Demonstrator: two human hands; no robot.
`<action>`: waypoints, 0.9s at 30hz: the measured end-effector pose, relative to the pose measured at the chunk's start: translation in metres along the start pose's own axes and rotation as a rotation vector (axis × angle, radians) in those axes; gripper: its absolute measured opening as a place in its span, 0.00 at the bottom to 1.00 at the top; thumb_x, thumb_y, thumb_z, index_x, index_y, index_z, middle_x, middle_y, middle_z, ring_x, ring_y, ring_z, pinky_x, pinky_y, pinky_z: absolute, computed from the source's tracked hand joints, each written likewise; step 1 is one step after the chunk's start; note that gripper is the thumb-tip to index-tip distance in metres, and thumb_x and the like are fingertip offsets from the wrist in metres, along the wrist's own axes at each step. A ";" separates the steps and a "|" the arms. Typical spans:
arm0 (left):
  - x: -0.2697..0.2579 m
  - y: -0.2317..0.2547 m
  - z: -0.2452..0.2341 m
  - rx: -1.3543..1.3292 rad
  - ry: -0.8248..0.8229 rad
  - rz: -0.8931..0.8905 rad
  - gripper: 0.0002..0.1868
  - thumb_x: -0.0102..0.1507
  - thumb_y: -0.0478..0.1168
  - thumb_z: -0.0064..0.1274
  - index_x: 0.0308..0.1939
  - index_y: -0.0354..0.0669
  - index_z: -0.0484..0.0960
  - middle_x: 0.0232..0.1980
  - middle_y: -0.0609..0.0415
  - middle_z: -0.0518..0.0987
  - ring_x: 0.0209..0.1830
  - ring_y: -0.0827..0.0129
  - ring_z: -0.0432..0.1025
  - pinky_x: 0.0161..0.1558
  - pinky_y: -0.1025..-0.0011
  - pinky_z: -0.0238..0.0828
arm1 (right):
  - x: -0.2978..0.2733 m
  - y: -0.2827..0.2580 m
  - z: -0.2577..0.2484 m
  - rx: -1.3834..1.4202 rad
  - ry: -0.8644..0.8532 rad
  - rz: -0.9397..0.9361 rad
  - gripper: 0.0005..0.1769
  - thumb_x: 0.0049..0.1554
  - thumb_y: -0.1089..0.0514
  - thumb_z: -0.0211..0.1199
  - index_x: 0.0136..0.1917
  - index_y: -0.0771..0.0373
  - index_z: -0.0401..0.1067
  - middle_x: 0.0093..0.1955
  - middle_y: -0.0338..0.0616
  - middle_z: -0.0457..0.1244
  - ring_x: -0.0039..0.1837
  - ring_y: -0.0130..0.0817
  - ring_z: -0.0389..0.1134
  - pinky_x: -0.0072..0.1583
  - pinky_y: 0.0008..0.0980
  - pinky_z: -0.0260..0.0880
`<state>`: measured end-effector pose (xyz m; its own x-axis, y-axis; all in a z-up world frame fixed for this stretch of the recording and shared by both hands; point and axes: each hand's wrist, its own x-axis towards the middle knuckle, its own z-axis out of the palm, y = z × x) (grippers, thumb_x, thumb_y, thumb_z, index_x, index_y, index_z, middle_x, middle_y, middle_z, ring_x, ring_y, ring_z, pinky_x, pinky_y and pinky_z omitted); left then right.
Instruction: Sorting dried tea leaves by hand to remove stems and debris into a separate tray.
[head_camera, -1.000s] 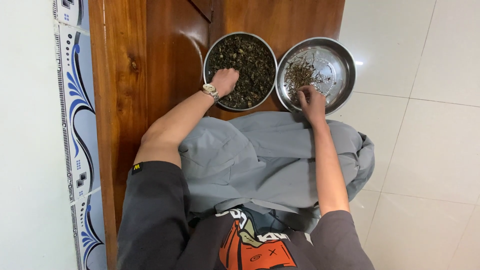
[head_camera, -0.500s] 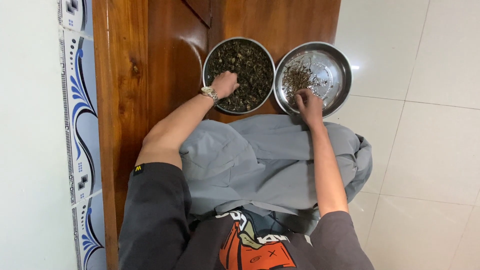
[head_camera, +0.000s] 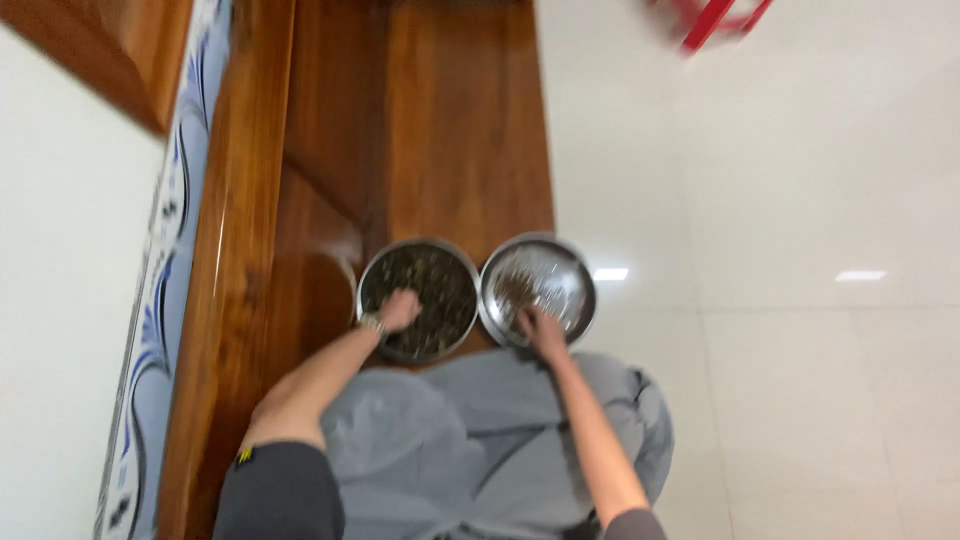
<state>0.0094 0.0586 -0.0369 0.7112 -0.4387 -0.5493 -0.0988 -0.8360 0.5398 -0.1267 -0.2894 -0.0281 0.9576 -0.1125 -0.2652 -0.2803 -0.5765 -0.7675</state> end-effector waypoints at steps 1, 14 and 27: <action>0.007 0.004 -0.004 0.011 0.026 0.031 0.15 0.63 0.40 0.50 0.28 0.33 0.85 0.36 0.35 0.83 0.43 0.44 0.80 0.48 0.52 0.75 | 0.003 -0.002 -0.005 -0.009 0.035 -0.022 0.17 0.67 0.53 0.57 0.62 0.66 0.75 0.53 0.62 0.71 0.58 0.59 0.73 0.60 0.53 0.72; -0.028 0.053 -0.022 0.437 -0.036 0.249 0.22 0.66 0.22 0.35 0.66 0.24 0.60 0.69 0.23 0.66 0.46 0.46 0.78 0.48 0.55 0.77 | -0.014 -0.042 0.000 0.081 0.037 -0.089 0.12 0.64 0.52 0.62 0.56 0.61 0.78 0.48 0.57 0.73 0.54 0.57 0.74 0.57 0.50 0.74; -0.046 0.093 -0.031 0.506 0.051 0.523 0.21 0.67 0.20 0.36 0.65 0.24 0.64 0.67 0.27 0.69 0.46 0.44 0.79 0.47 0.56 0.78 | 0.034 -0.072 0.095 0.800 -0.297 0.097 0.23 0.70 0.58 0.55 0.72 0.75 0.64 0.67 0.71 0.63 0.64 0.49 0.70 0.64 0.46 0.74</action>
<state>-0.0105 0.0109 0.0584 0.5126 -0.8172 -0.2633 -0.7358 -0.5762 0.3557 -0.0801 -0.1746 -0.0369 0.9013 0.1489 -0.4067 -0.4293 0.1816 -0.8847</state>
